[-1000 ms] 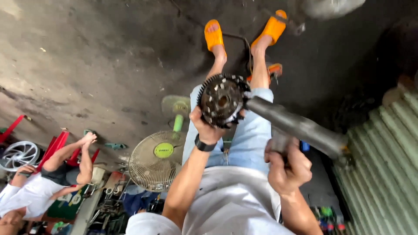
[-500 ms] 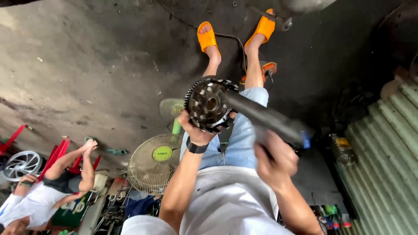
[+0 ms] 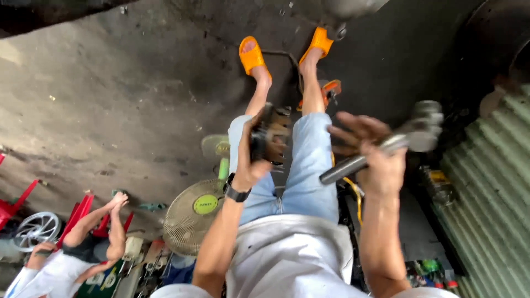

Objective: Hammering a motorcycle clutch assembly to seat or remove components during repair

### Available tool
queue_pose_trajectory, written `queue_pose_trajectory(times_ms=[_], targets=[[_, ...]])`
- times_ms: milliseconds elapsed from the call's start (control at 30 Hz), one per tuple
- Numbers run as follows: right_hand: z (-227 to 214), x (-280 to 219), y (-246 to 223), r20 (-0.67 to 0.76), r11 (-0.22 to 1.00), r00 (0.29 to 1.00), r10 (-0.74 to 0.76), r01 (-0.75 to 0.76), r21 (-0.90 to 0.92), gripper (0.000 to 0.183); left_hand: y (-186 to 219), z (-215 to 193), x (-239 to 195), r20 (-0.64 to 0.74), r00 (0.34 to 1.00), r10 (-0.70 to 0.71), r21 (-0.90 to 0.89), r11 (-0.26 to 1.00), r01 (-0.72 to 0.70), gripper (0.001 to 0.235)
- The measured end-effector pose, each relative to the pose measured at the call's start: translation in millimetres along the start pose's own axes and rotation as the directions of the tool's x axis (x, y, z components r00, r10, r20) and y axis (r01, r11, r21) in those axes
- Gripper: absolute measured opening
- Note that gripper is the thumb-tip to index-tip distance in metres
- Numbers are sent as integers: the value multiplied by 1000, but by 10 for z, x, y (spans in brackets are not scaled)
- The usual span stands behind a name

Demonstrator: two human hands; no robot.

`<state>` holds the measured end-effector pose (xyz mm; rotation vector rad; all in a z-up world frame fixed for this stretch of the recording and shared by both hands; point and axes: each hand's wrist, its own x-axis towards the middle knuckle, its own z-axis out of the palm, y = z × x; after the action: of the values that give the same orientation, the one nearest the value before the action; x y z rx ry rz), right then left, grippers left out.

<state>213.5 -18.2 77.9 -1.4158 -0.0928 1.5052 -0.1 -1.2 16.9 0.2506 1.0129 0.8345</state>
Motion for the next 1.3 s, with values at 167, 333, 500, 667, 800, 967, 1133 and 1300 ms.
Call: queue_pose_trajectory(times_ms=[167, 333, 500, 667, 800, 967, 1133, 1300], targets=[[-116, 38, 174, 144, 967, 986, 83, -114, 226, 61, 146, 590, 223, 248, 937, 244, 832, 442, -335, 106], [-393, 170, 95, -135, 993, 988, 81, -91, -74, 56, -35, 1075, 410, 405, 887, 223, 897, 92, -433, 101], [-902, 310, 103, -155, 997, 985, 79, -80, -2, 53, -104, 1421, 559, 544, 806, 234, 837, -86, -540, 95], [-1042, 560, -171, -134, 990, 985, 104, -90, 109, 55, 34, 1451, 810, 146, 961, 235, 683, 679, -270, 106], [-771, 968, -346, -86, 999, 995, 53, -53, -1, 58, -361, 998, 1259, 136, 990, 48, 479, 871, -108, 70], [-659, 1532, -194, -86, 994, 992, -95, 90, -62, 48, -193, 886, 1765, 153, 988, 32, 336, 938, -82, 34], [-536, 1875, -182, -90, 997, 995, -52, 47, -57, 35, 5, 1069, 2038, 110, 990, 89, 508, 851, -133, 26], [-498, 1994, -183, -40, 972, 981, -192, 185, -145, 27, -135, 958, 2190, 64, 982, 176, 578, 796, -180, 28]])
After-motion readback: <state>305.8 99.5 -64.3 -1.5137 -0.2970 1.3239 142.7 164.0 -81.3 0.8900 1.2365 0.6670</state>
